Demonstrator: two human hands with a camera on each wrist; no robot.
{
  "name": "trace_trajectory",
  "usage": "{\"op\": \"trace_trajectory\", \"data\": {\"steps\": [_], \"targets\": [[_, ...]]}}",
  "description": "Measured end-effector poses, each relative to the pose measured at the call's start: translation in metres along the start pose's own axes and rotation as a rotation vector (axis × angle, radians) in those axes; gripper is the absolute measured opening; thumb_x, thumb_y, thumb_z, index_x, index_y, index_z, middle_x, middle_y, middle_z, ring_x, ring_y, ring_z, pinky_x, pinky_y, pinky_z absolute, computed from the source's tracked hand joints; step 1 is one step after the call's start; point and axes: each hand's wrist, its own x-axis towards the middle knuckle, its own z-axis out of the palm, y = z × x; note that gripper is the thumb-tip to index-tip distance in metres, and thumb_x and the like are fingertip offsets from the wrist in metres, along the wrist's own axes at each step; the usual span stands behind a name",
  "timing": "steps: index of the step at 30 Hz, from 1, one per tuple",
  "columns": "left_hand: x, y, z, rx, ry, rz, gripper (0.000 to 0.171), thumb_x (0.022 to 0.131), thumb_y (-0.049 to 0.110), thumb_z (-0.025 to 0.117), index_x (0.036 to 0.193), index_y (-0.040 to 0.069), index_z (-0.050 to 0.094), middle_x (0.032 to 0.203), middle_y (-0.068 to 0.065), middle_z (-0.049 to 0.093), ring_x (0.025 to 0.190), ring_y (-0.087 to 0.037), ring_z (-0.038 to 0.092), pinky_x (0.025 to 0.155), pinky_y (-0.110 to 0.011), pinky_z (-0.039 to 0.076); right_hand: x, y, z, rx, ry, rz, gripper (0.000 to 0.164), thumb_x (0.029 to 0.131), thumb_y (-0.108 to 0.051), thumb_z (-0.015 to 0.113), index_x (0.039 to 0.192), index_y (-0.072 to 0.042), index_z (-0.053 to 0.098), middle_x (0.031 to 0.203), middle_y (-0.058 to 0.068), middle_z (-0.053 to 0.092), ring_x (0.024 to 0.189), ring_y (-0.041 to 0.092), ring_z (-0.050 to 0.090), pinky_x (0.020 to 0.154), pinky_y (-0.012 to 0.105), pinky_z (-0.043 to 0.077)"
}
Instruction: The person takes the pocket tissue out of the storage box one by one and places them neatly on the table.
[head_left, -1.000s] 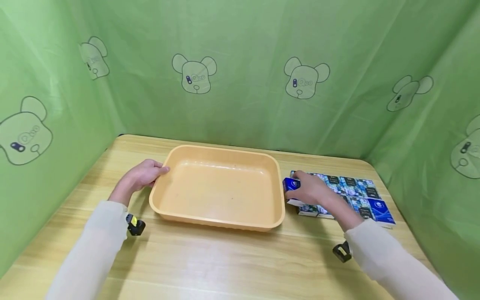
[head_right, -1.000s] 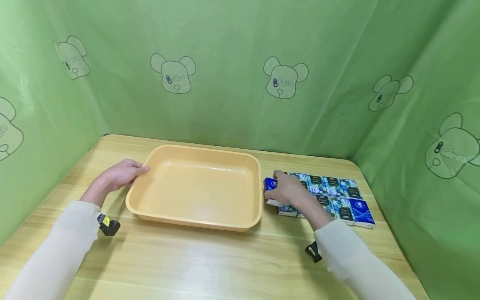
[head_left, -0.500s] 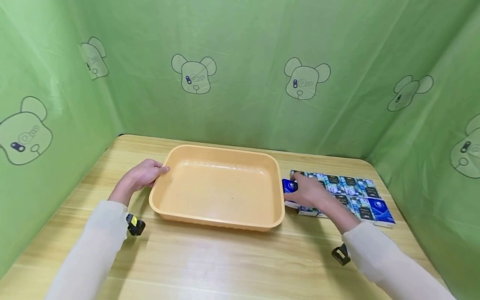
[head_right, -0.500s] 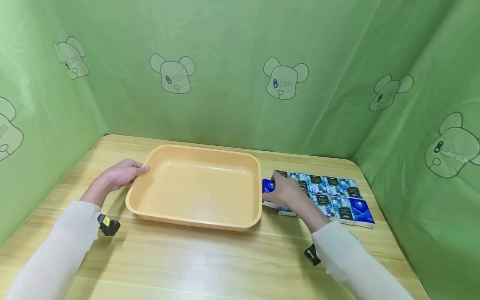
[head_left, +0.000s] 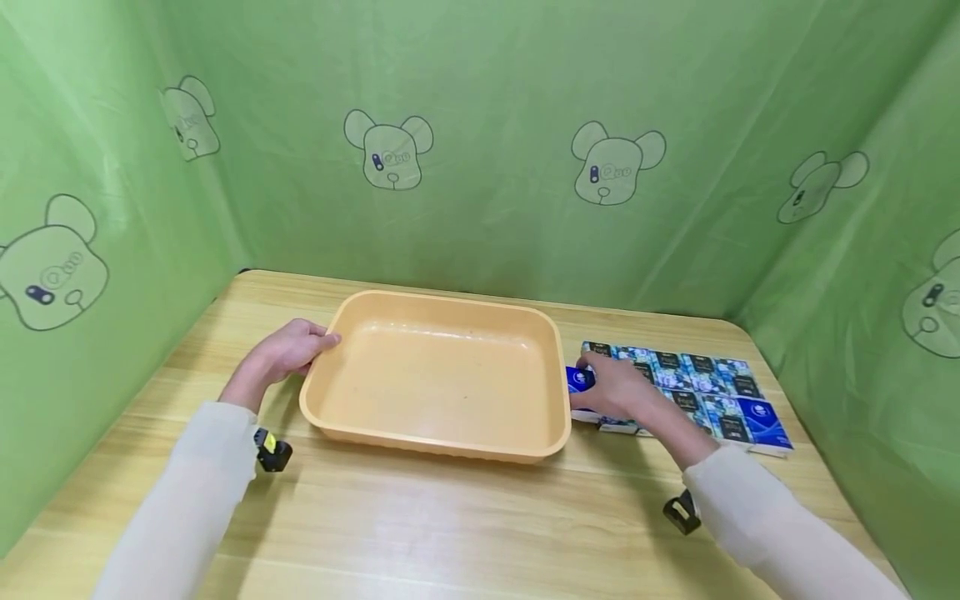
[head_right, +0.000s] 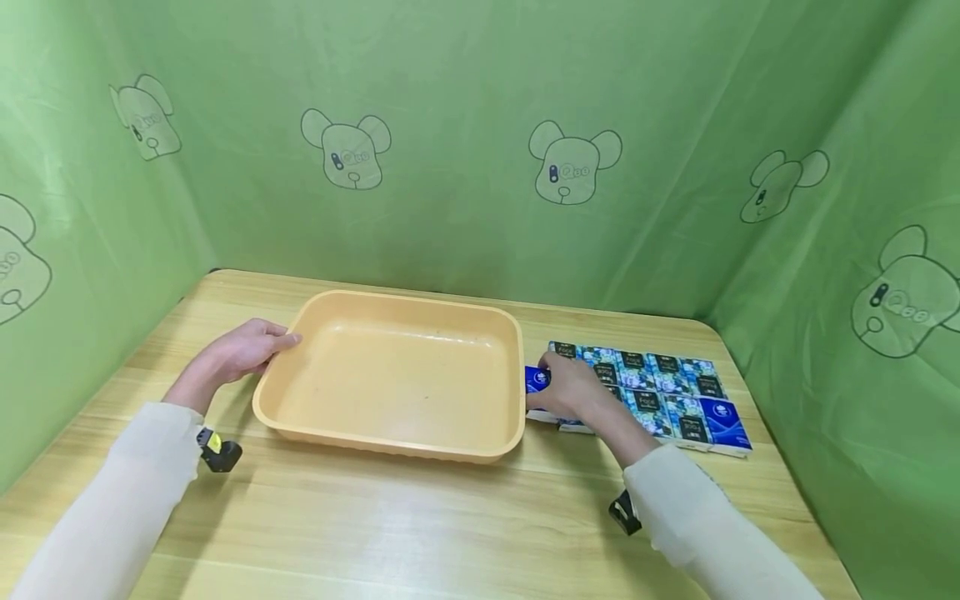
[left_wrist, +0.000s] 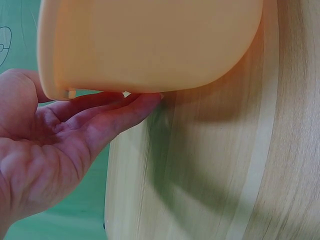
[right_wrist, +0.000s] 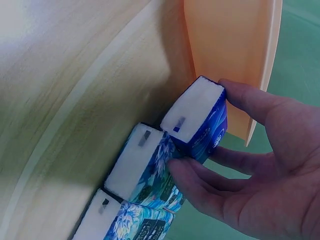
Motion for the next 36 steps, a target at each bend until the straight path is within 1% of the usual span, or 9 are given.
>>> {"op": "trace_trajectory", "data": {"steps": [3, 7, 11, 18, 23, 30, 32, 36], "targets": [[0.0, 0.0, 0.0, 0.002, 0.003, 0.002, 0.041, 0.108, 0.02, 0.046, 0.128, -0.015, 0.055, 0.078, -0.001, 0.068, 0.063, -0.007, 0.062, 0.057, -0.022, 0.052, 0.0, -0.001, 0.001, -0.001, -0.006, 0.005, 0.087, 0.086, -0.054, 0.075, 0.147, 0.001, 0.044, 0.143, 0.033, 0.051, 0.126, 0.05, 0.054, 0.095, 0.06, 0.053], [0.0, 0.001, 0.0, 0.003, 0.007, 0.002, 0.041, 0.108, 0.02, 0.046, 0.128, -0.015, 0.055, 0.076, -0.001, 0.067, 0.061, -0.006, 0.06, 0.056, -0.022, 0.051, 0.0, 0.0, 0.003, -0.012, 0.006, -0.009, 0.087, 0.087, -0.054, 0.074, 0.146, 0.001, 0.045, 0.138, 0.032, 0.055, 0.12, 0.048, 0.059, 0.092, 0.057, 0.055], [0.0, 0.001, 0.001, -0.004, 0.007, 0.0, 0.04, 0.108, 0.019, 0.045, 0.127, -0.015, 0.055, 0.078, -0.001, 0.068, 0.063, -0.007, 0.062, 0.058, -0.022, 0.053, 0.001, 0.002, 0.006, -0.011, 0.021, -0.022, 0.084, 0.087, -0.053, 0.075, 0.144, 0.002, 0.046, 0.132, 0.031, 0.059, 0.114, 0.045, 0.061, 0.09, 0.055, 0.056], [0.001, 0.001, 0.0, -0.012, 0.003, 0.001, 0.04, 0.108, 0.019, 0.045, 0.128, -0.016, 0.054, 0.081, -0.003, 0.07, 0.067, -0.008, 0.065, 0.06, -0.022, 0.055, 0.002, 0.004, 0.008, -0.025, 0.043, -0.034, 0.085, 0.087, -0.052, 0.074, 0.145, 0.003, 0.046, 0.136, 0.033, 0.056, 0.119, 0.048, 0.059, 0.095, 0.057, 0.054], [0.001, 0.0, 0.0, -0.008, 0.002, -0.001, 0.04, 0.108, 0.019, 0.045, 0.127, -0.016, 0.054, 0.081, -0.004, 0.07, 0.066, -0.008, 0.065, 0.06, -0.022, 0.054, 0.004, 0.004, 0.01, -0.029, 0.055, -0.034, 0.085, 0.087, -0.052, 0.074, 0.145, 0.003, 0.045, 0.136, 0.034, 0.055, 0.117, 0.047, 0.06, 0.094, 0.056, 0.054], [0.001, -0.001, 0.0, -0.014, 0.003, 0.003, 0.04, 0.108, 0.019, 0.045, 0.127, -0.016, 0.054, 0.081, -0.004, 0.07, 0.066, -0.008, 0.065, 0.059, -0.022, 0.054, 0.006, 0.008, 0.014, -0.037, 0.061, -0.024, 0.085, 0.087, -0.054, 0.074, 0.144, 0.002, 0.047, 0.132, 0.031, 0.058, 0.113, 0.043, 0.061, 0.09, 0.054, 0.056], [0.001, -0.001, 0.0, -0.015, 0.003, 0.002, 0.04, 0.108, 0.018, 0.045, 0.127, -0.016, 0.054, 0.081, -0.004, 0.07, 0.066, -0.008, 0.065, 0.059, -0.022, 0.055, 0.006, 0.009, 0.016, -0.035, 0.065, -0.024, 0.085, 0.086, -0.055, 0.074, 0.144, 0.001, 0.047, 0.132, 0.031, 0.058, 0.115, 0.044, 0.06, 0.091, 0.055, 0.055], [0.001, -0.002, 0.0, -0.008, 0.005, 0.001, 0.04, 0.108, 0.019, 0.045, 0.126, -0.016, 0.054, 0.08, -0.003, 0.07, 0.066, -0.008, 0.065, 0.059, -0.022, 0.054, 0.005, 0.011, 0.016, -0.027, 0.064, -0.019, 0.088, 0.086, -0.056, 0.074, 0.146, 0.0, 0.045, 0.139, 0.033, 0.053, 0.123, 0.049, 0.054, 0.096, 0.061, 0.051]]}}
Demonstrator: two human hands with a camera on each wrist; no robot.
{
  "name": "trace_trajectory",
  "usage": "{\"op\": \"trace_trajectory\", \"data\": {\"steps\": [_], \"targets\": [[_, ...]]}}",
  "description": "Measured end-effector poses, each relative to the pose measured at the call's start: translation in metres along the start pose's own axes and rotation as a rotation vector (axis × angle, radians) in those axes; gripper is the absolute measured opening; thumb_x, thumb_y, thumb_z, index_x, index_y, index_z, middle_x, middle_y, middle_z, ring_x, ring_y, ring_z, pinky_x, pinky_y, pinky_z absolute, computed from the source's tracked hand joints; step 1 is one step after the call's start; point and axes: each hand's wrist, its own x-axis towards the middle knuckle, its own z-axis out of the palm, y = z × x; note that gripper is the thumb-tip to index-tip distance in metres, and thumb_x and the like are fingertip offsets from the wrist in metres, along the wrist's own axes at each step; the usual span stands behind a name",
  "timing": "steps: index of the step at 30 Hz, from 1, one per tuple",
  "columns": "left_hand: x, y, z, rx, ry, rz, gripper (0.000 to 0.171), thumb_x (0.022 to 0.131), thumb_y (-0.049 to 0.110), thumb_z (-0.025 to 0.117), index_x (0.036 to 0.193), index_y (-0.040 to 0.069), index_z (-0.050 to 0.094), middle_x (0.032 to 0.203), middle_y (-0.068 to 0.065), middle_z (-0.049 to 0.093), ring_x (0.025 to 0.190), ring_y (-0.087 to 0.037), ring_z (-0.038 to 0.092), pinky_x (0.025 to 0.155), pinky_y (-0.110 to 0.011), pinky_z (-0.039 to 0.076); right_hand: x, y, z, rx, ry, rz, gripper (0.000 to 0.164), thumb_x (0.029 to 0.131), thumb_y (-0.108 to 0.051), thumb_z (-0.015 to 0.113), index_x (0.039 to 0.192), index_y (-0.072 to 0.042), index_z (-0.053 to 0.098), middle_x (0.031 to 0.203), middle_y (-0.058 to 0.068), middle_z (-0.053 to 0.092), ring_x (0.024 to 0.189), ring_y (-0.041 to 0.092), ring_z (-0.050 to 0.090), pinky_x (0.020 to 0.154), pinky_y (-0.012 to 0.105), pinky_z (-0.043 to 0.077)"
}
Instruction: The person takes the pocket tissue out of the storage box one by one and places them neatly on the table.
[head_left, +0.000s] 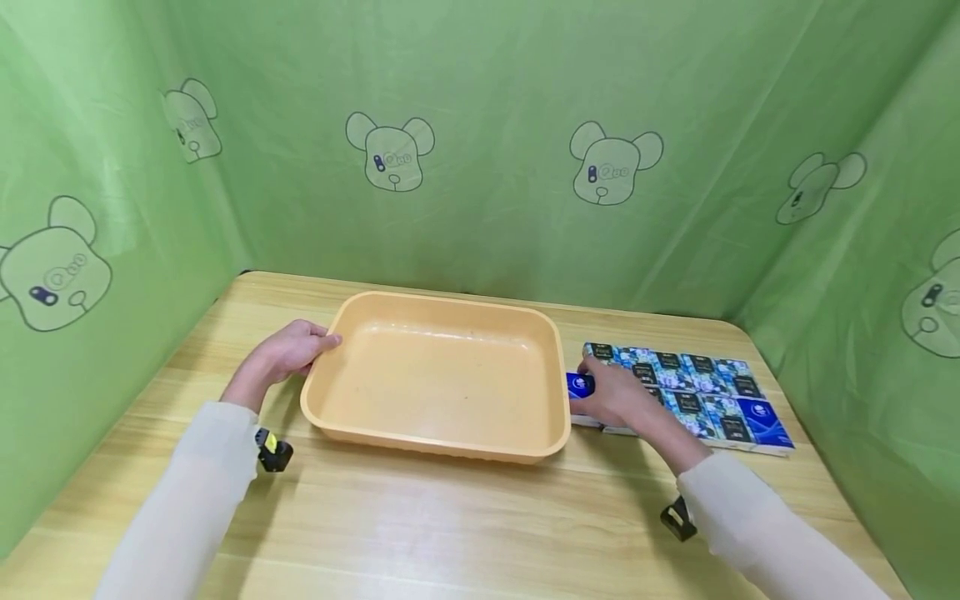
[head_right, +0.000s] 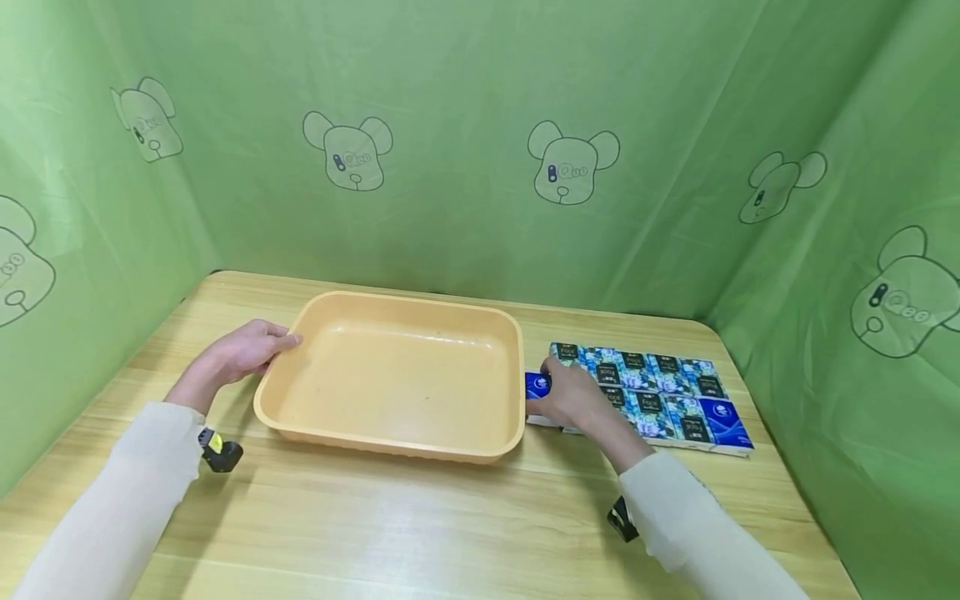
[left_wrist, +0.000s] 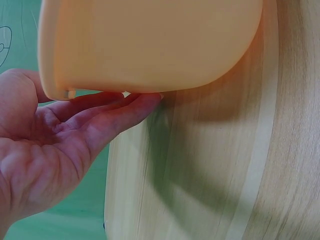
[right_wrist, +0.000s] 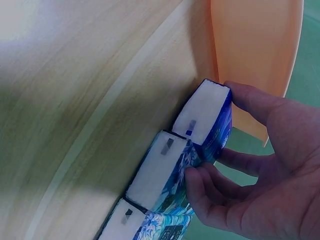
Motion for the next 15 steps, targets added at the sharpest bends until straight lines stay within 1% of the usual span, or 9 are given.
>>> {"op": "trace_trajectory", "data": {"steps": [4, 10, 15], "targets": [[0.0002, -0.0003, 0.0003, 0.008, 0.002, 0.003, 0.039, 0.108, 0.019, 0.046, 0.125, -0.015, 0.055, 0.078, -0.002, 0.069, 0.064, -0.008, 0.063, 0.058, -0.022, 0.053, -0.0008, 0.0013, 0.0012, 0.009, -0.003, 0.008, 0.093, 0.085, -0.058, 0.075, 0.15, -0.001, 0.042, 0.144, 0.033, 0.049, 0.13, 0.052, 0.047, 0.1, 0.066, 0.047], [-0.0011, 0.0, -0.0001, 0.016, 0.007, 0.008, 0.04, 0.108, 0.019, 0.046, 0.127, -0.015, 0.055, 0.081, -0.005, 0.07, 0.066, -0.009, 0.065, 0.06, -0.023, 0.055, -0.0028, 0.0013, 0.0034, 0.004, 0.01, -0.013, 0.097, 0.083, -0.058, 0.077, 0.151, 0.001, 0.04, 0.139, 0.032, 0.053, 0.127, 0.05, 0.05, 0.099, 0.063, 0.049], [-0.0009, -0.0001, 0.0001, 0.03, 0.01, 0.015, 0.041, 0.108, 0.02, 0.046, 0.127, -0.015, 0.055, 0.082, -0.005, 0.071, 0.067, -0.009, 0.066, 0.06, -0.024, 0.055, -0.0028, 0.0019, 0.006, -0.006, 0.02, -0.004, 0.096, 0.083, -0.057, 0.077, 0.151, 0.0, 0.041, 0.136, 0.03, 0.056, 0.125, 0.047, 0.052, 0.099, 0.062, 0.049]]}}
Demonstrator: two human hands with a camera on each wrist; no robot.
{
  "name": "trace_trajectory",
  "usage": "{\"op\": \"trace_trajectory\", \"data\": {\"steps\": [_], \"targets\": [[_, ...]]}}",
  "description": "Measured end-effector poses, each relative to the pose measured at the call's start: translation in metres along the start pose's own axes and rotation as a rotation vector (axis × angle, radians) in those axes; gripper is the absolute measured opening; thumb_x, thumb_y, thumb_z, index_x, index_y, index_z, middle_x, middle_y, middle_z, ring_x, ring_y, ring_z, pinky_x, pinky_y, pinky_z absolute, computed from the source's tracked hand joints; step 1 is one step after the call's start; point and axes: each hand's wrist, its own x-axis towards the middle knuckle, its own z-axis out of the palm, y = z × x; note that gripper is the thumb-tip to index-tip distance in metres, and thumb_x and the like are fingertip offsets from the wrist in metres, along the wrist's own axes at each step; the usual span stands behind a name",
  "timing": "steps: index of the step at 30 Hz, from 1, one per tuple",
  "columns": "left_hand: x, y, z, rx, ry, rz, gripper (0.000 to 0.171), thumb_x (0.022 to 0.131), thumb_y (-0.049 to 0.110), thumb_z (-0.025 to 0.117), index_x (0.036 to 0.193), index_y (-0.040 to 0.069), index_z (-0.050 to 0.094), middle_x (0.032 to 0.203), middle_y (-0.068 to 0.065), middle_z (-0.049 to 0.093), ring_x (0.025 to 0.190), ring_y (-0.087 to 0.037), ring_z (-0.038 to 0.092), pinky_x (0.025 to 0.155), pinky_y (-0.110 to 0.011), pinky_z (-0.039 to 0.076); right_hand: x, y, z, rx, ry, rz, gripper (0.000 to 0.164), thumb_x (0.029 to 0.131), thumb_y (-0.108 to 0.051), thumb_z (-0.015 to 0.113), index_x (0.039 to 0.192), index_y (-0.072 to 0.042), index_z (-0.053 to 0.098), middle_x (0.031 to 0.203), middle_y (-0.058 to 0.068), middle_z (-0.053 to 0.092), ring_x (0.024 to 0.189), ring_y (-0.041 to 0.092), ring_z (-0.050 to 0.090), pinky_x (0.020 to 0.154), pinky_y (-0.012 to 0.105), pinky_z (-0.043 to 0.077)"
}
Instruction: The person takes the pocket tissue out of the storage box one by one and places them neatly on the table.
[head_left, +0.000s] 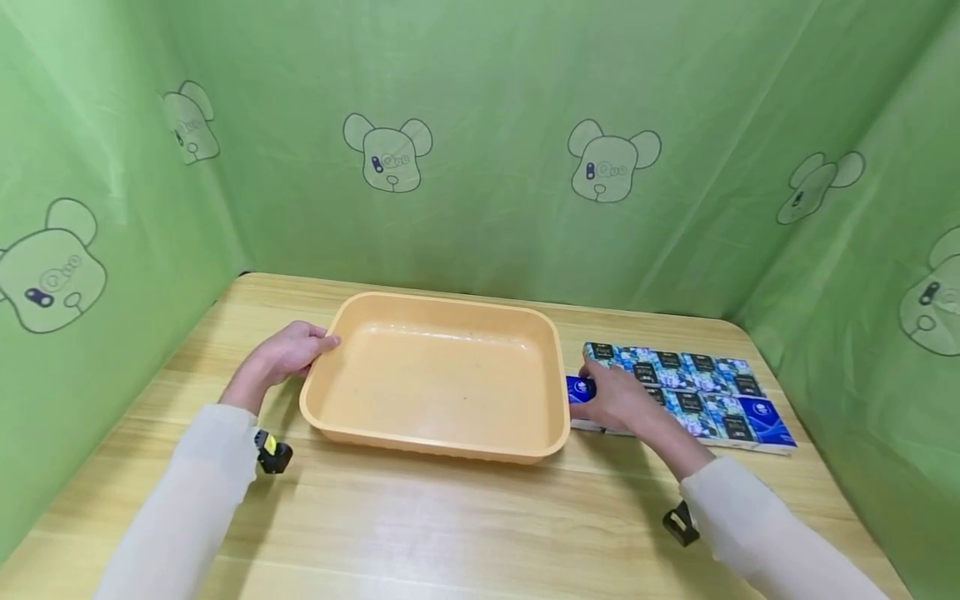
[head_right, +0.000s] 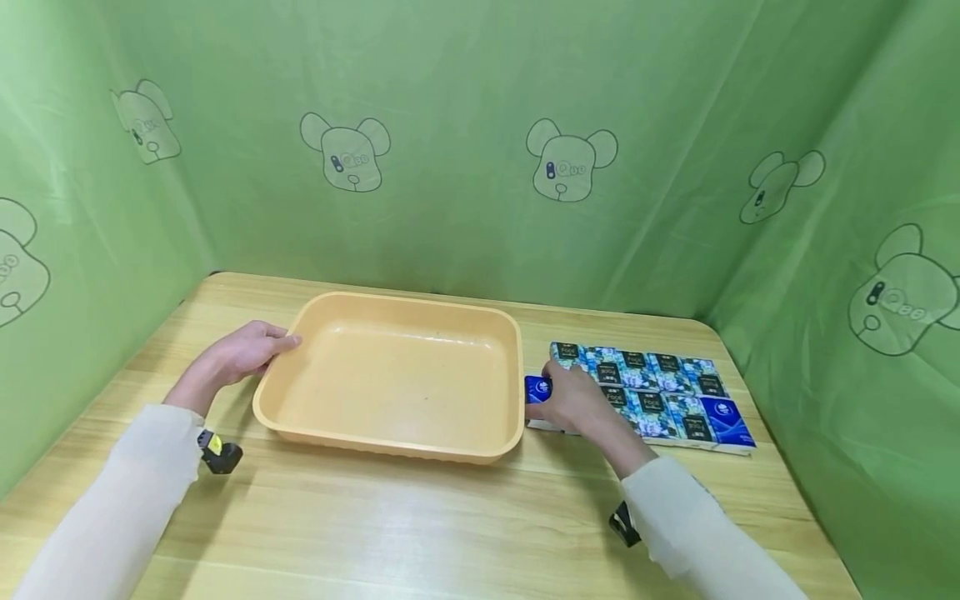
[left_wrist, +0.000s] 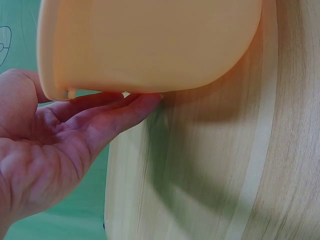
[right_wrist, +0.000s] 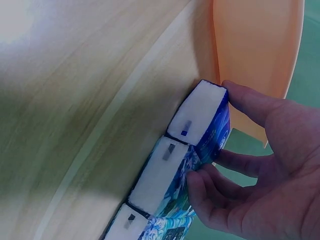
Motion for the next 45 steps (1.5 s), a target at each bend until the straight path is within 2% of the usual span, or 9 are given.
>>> {"op": "trace_trajectory", "data": {"steps": [9, 20, 27, 34, 38, 45], "targets": [[0.001, -0.002, 0.0, 0.006, 0.002, -0.017, 0.041, 0.108, 0.021, 0.044, 0.127, -0.014, 0.055, 0.081, -0.005, 0.07, 0.066, -0.009, 0.065, 0.061, -0.024, 0.055, 0.0, 0.002, 0.002, 0.01, 0.003, 0.014, 0.094, 0.081, -0.06, 0.078, 0.148, -0.002, 0.045, 0.136, 0.031, 0.055, 0.124, 0.046, 0.053, 0.099, 0.062, 0.049], [0.002, -0.004, -0.001, 0.031, 0.001, -0.013, 0.041, 0.108, 0.02, 0.043, 0.126, -0.014, 0.056, 0.079, -0.002, 0.068, 0.066, -0.009, 0.063, 0.062, -0.025, 0.055, -0.001, 0.008, 0.007, 0.039, 0.025, -0.01, 0.086, 0.081, -0.057, 0.079, 0.141, -0.002, 0.052, 0.139, 0.03, 0.055, 0.13, 0.052, 0.047, 0.102, 0.066, 0.045], [0.001, -0.001, -0.003, 0.041, -0.012, -0.003, 0.04, 0.108, 0.02, 0.044, 0.126, -0.014, 0.056, 0.082, -0.003, 0.069, 0.068, -0.009, 0.066, 0.065, -0.026, 0.056, -0.002, 0.009, 0.01, 0.05, 0.057, -0.038, 0.079, 0.081, -0.052, 0.081, 0.136, -0.001, 0.055, 0.128, 0.027, 0.062, 0.119, 0.045, 0.056, 0.095, 0.06, 0.052], [-0.002, 0.001, -0.01, 0.128, -0.001, -0.007, 0.04, 0.107, 0.021, 0.044, 0.124, -0.013, 0.058, 0.08, -0.006, 0.068, 0.066, -0.011, 0.064, 0.063, -0.027, 0.055, -0.002, 0.009, 0.01, 0.07, 0.042, 0.006, 0.088, 0.079, -0.059, 0.08, 0.142, -0.005, 0.051, 0.135, 0.03, 0.056, 0.122, 0.046, 0.055, 0.097, 0.062, 0.051], [-0.004, 0.0, -0.016, 0.176, 0.015, -0.013, 0.041, 0.108, 0.022, 0.042, 0.124, -0.013, 0.058, 0.077, -0.006, 0.067, 0.062, -0.011, 0.062, 0.061, -0.028, 0.054, -0.003, 0.009, 0.01, 0.081, 0.035, 0.031, 0.094, 0.076, -0.063, 0.08, 0.144, -0.006, 0.049, 0.132, 0.031, 0.054, 0.116, 0.044, 0.058, 0.092, 0.058, 0.055], [-0.004, 0.001, -0.017, 0.163, 0.0, -0.015, 0.04, 0.108, 0.02, 0.041, 0.124, -0.013, 0.057, 0.077, -0.005, 0.068, 0.063, -0.011, 0.063, 0.062, -0.028, 0.055, -0.004, 0.011, 0.01, 0.087, 0.038, 0.028, 0.09, 0.078, -0.06, 0.08, 0.143, -0.005, 0.05, 0.128, 0.03, 0.056, 0.111, 0.042, 0.06, 0.087, 0.054, 0.058]]}}
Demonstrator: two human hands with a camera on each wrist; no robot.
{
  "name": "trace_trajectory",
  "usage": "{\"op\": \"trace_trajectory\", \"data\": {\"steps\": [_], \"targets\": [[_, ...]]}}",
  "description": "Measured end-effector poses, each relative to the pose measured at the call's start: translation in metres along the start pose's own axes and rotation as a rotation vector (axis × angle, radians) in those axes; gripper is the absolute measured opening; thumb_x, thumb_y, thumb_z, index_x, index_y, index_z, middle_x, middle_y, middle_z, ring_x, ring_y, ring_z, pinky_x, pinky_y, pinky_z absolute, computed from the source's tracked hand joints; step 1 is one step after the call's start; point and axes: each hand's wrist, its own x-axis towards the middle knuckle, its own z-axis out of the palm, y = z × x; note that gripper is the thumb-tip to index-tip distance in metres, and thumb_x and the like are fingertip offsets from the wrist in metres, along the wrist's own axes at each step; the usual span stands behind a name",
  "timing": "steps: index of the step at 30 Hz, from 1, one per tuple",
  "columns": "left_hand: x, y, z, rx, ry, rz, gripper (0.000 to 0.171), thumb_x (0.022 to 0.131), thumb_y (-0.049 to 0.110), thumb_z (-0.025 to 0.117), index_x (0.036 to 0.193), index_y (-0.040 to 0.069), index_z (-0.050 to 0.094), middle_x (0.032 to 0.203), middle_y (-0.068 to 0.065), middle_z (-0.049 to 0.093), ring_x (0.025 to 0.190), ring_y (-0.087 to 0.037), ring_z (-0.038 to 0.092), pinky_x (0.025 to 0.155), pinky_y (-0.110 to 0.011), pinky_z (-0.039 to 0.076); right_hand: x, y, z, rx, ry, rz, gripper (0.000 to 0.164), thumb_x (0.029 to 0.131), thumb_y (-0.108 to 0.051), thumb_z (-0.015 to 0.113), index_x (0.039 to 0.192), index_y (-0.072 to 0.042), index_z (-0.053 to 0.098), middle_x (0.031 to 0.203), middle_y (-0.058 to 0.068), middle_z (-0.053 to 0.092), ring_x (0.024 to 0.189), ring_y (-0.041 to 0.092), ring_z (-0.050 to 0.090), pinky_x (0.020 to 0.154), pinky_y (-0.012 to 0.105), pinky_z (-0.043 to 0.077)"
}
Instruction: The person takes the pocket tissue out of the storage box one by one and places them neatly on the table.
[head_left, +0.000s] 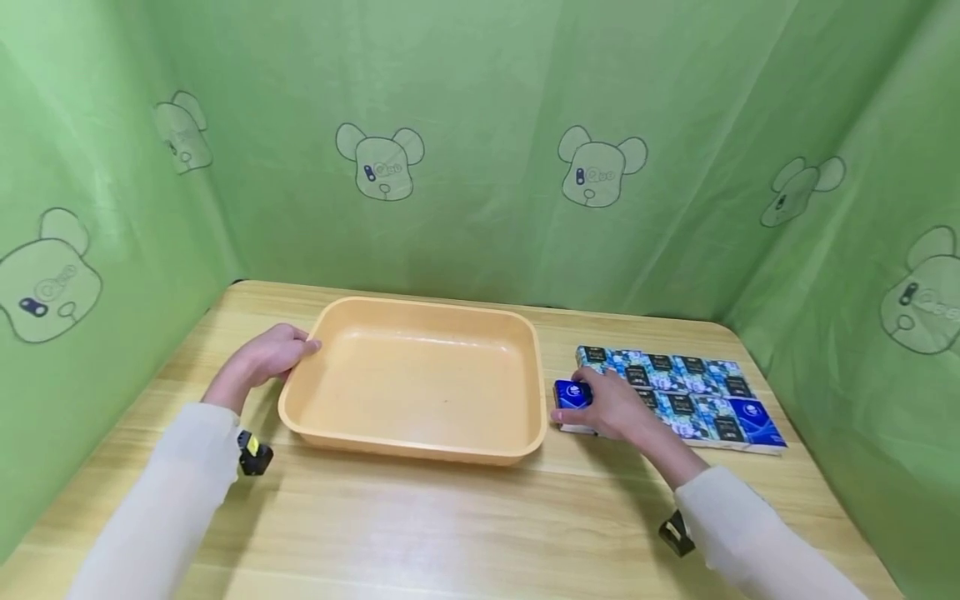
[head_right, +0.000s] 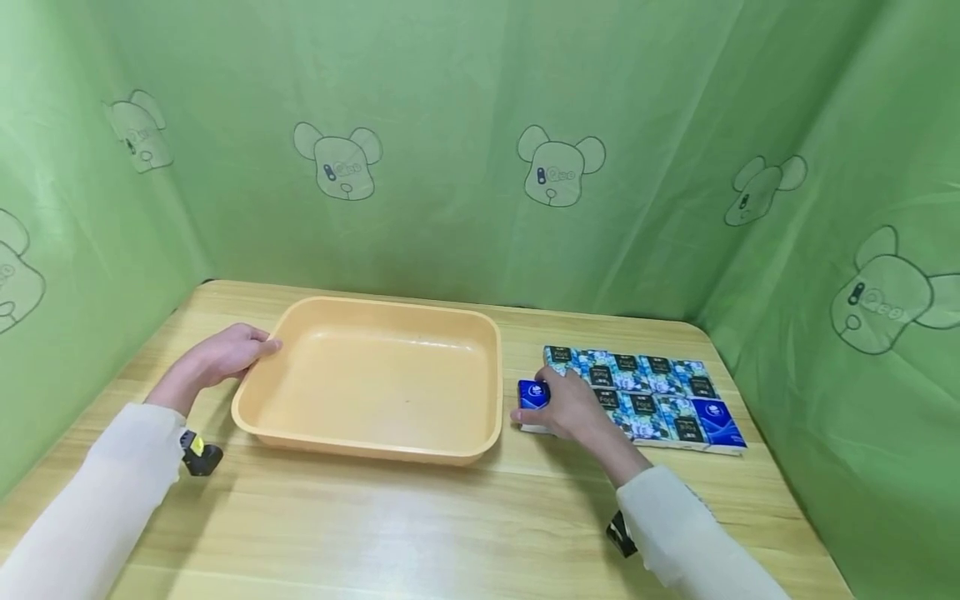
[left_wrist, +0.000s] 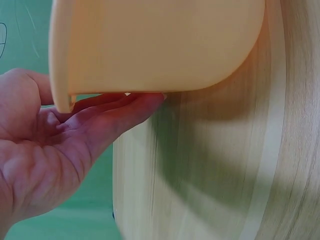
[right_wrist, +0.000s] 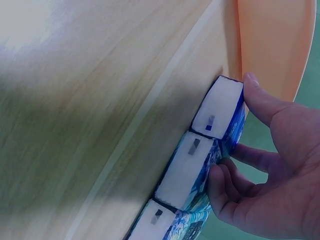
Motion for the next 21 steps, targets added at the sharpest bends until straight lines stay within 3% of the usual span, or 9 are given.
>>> {"op": "trace_trajectory", "data": {"steps": [5, 9, 15, 18, 21], "targets": [[0.002, 0.002, -0.001, -0.001, -0.015, -0.007, 0.042, 0.108, 0.021, 0.041, 0.127, -0.014, 0.055, 0.083, -0.007, 0.07, 0.067, -0.011, 0.065, 0.066, -0.028, 0.056, -0.001, 0.001, -0.001, -0.014, 0.007, -0.009, 0.088, 0.081, -0.058, 0.079, 0.145, -0.005, 0.049, 0.13, 0.032, 0.055, 0.114, 0.044, 0.058, 0.088, 0.057, 0.057], [0.002, 0.005, -0.004, 0.008, -0.028, -0.019, 0.045, 0.109, 0.02, 0.04, 0.134, -0.017, 0.048, 0.096, -0.017, 0.071, 0.075, -0.013, 0.069, 0.071, -0.029, 0.059, -0.001, 0.0, -0.001, -0.021, 0.016, -0.035, 0.087, 0.083, -0.058, 0.076, 0.145, -0.004, 0.048, 0.132, 0.034, 0.054, 0.116, 0.047, 0.057, 0.09, 0.058, 0.056], [-0.001, 0.015, -0.012, 0.085, -0.023, -0.071, 0.07, 0.109, 0.029, 0.044, 0.151, -0.02, 0.018, 0.134, -0.037, 0.052, 0.101, -0.031, 0.071, 0.087, -0.038, 0.061, -0.002, -0.002, -0.005, -0.022, 0.024, -0.048, 0.078, 0.095, -0.057, 0.063, 0.149, -0.002, 0.045, 0.145, 0.035, 0.048, 0.132, 0.055, 0.046, 0.104, 0.067, 0.044], [-0.004, 0.027, -0.017, 0.177, 0.03, -0.088, 0.078, 0.109, 0.036, 0.041, 0.151, -0.022, 0.009, 0.143, -0.043, 0.039, 0.112, -0.043, 0.064, 0.095, -0.047, 0.057, -0.003, -0.003, -0.009, -0.002, 0.044, -0.044, 0.072, 0.1, -0.053, 0.056, 0.151, -0.003, 0.042, 0.148, 0.032, 0.048, 0.135, 0.054, 0.044, 0.107, 0.068, 0.04], [-0.004, 0.047, -0.015, 0.289, 0.124, -0.055, 0.075, 0.109, 0.036, 0.034, 0.152, -0.021, 0.007, 0.152, -0.044, 0.027, 0.13, -0.053, 0.048, 0.109, -0.057, 0.044, -0.004, -0.003, -0.015, 0.015, 0.097, -0.033, 0.066, 0.103, -0.046, 0.054, 0.151, -0.002, 0.042, 0.135, 0.03, 0.059, 0.122, 0.049, 0.057, 0.1, 0.064, 0.048]]}}
